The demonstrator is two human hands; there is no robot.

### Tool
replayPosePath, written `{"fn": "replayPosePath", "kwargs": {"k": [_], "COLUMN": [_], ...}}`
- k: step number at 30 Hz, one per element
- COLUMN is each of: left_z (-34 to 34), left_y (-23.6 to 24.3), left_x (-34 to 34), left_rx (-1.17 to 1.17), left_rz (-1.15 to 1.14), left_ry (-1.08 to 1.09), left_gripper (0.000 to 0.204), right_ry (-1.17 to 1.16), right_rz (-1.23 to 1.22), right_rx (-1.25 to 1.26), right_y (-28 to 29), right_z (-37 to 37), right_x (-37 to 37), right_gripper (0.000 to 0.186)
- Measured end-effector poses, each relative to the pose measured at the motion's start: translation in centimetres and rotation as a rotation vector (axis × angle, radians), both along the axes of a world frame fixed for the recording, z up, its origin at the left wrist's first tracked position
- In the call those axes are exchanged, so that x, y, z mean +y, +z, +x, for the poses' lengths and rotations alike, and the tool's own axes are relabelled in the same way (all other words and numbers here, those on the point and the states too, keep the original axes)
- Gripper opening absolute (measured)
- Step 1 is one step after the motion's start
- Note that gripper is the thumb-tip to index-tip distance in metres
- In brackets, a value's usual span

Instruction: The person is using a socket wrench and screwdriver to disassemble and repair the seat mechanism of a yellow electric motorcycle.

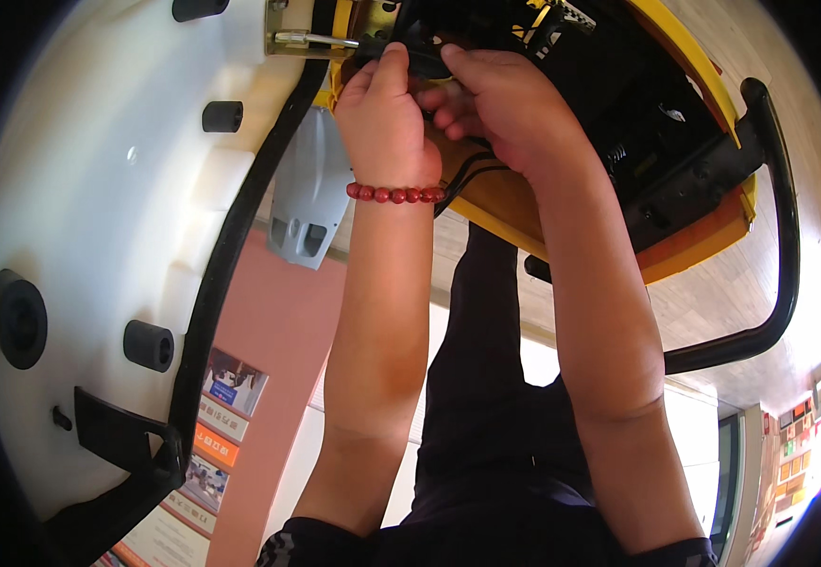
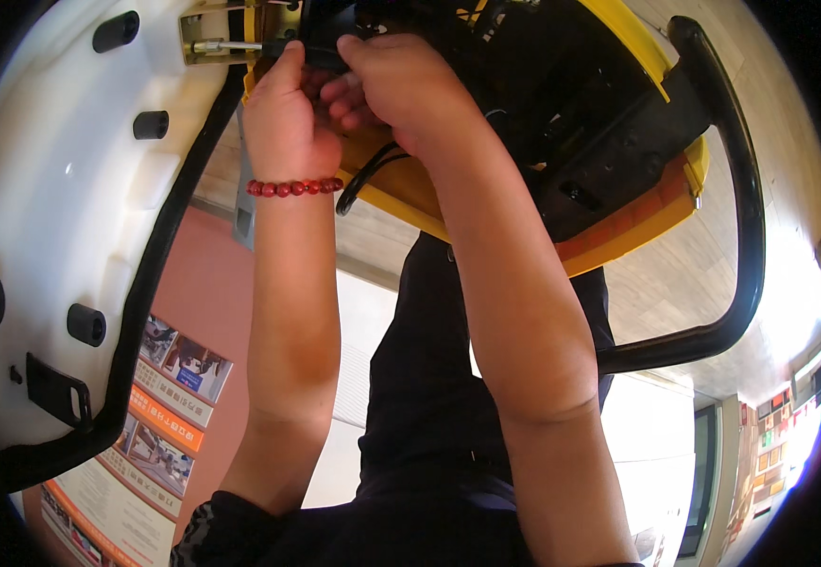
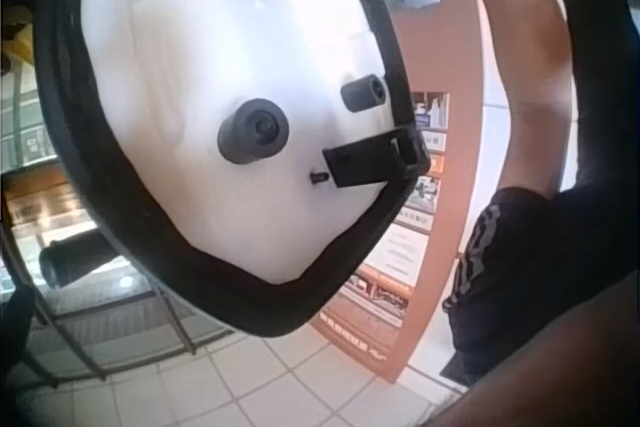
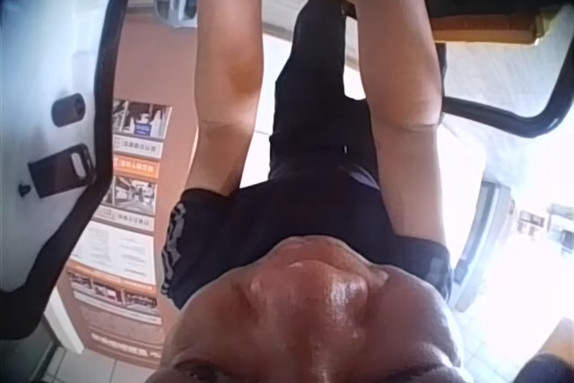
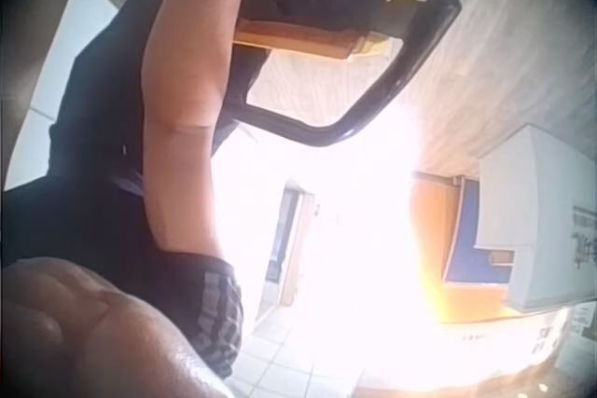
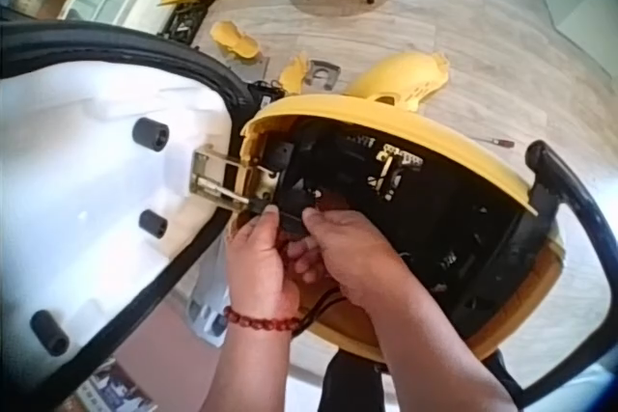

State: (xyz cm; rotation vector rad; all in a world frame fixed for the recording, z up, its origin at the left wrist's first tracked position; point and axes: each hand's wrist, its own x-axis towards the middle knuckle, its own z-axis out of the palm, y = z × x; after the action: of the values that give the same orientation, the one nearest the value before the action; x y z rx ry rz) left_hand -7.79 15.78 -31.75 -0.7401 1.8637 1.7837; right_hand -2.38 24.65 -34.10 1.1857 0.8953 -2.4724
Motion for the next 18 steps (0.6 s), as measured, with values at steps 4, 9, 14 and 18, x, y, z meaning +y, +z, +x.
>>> {"fn": "replayPosePath", "kwargs": {"k": [4,9,14,18], "left_z": [-0.1,0.0,-0.2,-0.3], "left_y": [0.0,-0.2,0.1,0.2], "left_x": [-0.1,0.1,-0.5,-0.7], "left_rx": [-0.016,0.026,-0.055,-0.059], "left_rz": [0.013,-0.028,-0.001,-0.001], "left_ry": [-0.029,-0.068,-0.091,-0.131], "left_gripper": [0.021,0.021,0.019,0.020], "right_ry": [-0.121,-0.242,-0.113,-0.047], "right_rz": [0.201,0.312,-0.095,0.025], "right_rx": [0.099,0.183,-0.064,0.010], "right_y": [-0.6,-0.3,-0.3,-0.8], "right_z": [0.3,0.4,0.6,0.6], "right_x": [-1.2,-2.7,-1.3,-1.2], "right_gripper": [0.022,0.022,0.026,0.028]}}
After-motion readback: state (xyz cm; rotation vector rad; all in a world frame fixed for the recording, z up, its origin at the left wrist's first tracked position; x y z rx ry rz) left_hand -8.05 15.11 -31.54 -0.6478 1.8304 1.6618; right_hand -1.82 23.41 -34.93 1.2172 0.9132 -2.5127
